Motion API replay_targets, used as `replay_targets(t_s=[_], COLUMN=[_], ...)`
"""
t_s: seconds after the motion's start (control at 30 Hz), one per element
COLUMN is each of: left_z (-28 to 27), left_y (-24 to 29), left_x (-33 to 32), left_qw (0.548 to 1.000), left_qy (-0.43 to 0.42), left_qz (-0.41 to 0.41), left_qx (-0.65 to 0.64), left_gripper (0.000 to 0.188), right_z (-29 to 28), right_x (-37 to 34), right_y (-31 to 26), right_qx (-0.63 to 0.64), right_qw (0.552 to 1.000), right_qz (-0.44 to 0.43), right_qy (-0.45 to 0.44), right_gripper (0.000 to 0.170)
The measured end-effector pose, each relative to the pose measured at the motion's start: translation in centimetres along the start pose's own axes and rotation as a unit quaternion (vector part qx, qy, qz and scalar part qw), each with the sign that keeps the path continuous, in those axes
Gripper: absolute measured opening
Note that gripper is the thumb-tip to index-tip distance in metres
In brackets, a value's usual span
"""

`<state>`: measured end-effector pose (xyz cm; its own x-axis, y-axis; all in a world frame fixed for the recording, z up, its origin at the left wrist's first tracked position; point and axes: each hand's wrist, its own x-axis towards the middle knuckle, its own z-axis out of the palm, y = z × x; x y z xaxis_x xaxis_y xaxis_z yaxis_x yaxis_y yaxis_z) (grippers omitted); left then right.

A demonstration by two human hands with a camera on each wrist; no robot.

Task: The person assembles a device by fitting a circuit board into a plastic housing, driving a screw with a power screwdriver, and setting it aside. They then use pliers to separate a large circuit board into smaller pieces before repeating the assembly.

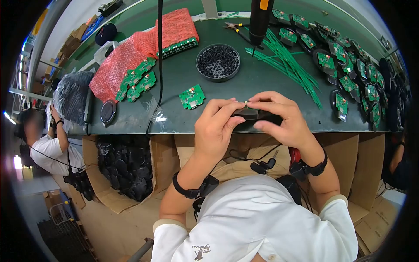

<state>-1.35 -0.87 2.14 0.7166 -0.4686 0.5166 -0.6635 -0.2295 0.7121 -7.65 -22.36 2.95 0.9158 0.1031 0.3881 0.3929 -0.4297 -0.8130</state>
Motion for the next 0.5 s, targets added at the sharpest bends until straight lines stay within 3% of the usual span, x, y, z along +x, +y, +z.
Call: replay_targets(t_s=[0.5], left_z=[1.4], left_y=[0.0], left_x=[-0.2], left_qw=[0.998], left_qy=[0.029], left_qz=[0.017], left_qx=[0.046], left_gripper=[0.037], right_z=[0.8], right_x=[-0.6], right_y=[-0.1], right_qx=[0.018], right_qw=[0.999], right_qz=[0.045], right_qy=[0.021], right_gripper=[0.037])
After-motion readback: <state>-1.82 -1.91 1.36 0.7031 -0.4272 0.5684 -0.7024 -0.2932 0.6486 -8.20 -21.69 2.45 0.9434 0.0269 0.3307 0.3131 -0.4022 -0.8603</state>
